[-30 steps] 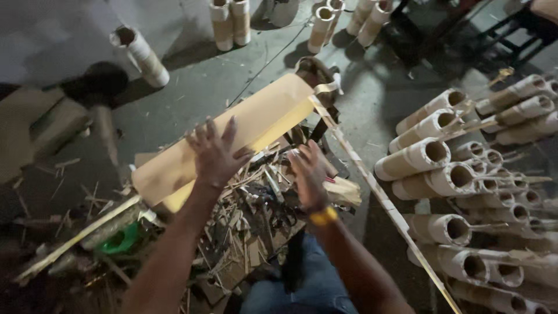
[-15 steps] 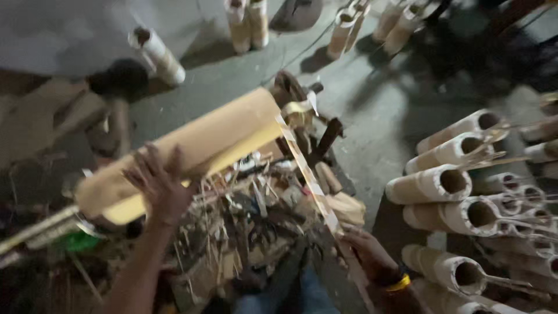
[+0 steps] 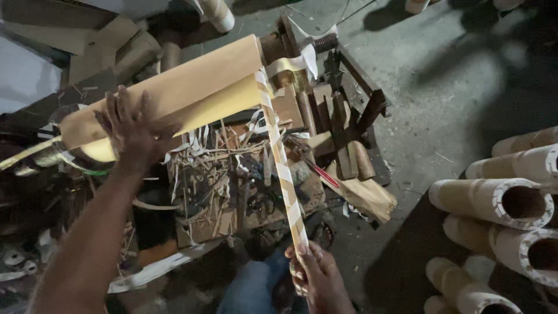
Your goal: The person wraps a long strip of paper around a rotating cylindrical core mounted on a lathe. They use a hammer to tap the paper strip into place and secure it with white tape. The person repeatedly adjusts the paper and hammers the edges to ensure a tight fit.
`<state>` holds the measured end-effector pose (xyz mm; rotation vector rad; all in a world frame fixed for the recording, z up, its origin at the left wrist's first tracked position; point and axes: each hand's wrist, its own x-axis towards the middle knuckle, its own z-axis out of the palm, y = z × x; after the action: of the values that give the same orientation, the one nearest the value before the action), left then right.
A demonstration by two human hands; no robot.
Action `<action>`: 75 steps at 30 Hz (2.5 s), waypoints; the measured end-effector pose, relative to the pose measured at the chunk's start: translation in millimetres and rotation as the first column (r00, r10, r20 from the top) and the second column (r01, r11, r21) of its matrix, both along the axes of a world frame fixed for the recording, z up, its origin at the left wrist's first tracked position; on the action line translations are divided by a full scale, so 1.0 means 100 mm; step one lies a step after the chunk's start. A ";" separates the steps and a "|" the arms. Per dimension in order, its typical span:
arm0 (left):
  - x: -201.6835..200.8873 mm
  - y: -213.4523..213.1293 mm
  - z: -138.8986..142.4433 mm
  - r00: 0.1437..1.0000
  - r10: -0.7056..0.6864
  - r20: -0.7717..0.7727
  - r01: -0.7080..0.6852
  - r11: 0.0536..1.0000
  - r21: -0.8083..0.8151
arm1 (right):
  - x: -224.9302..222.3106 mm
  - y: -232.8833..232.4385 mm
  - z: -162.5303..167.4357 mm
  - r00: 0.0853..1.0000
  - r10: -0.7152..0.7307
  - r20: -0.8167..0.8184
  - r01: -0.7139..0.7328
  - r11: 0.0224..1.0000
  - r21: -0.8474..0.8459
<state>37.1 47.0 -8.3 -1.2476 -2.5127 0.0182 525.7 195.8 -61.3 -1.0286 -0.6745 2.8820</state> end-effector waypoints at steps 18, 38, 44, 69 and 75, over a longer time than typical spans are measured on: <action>0.12 0.09 0.08 0.984 0.177 0.003 -0.175 0.980 -0.098 | -0.01 0.15 0.18 0.999 0.022 -0.050 -0.013 0.983 0.183; 0.05 0.17 0.28 0.999 -0.004 -0.044 0.013 0.977 0.212 | -0.32 0.30 0.27 0.998 0.028 -0.065 -0.007 0.951 0.309; -0.16 0.21 0.47 0.951 0.224 0.214 -0.240 0.969 0.055 | -0.53 0.43 0.33 0.996 0.019 -0.083 0.006 0.957 0.292; -0.20 0.22 0.56 0.981 0.064 0.181 -0.120 0.941 0.316 | -2.77 1.24 0.58 0.946 -0.244 0.212 -0.238 -0.081 0.968; -0.24 0.27 0.54 0.932 0.217 0.290 -0.265 0.954 0.138 | -2.72 1.15 0.54 0.942 -0.333 0.047 -0.031 0.052 0.998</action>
<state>13.4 73.7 45.7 -0.9171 -2.8163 -0.3307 253.6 311.3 -7.1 -1.0041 -1.9817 1.2373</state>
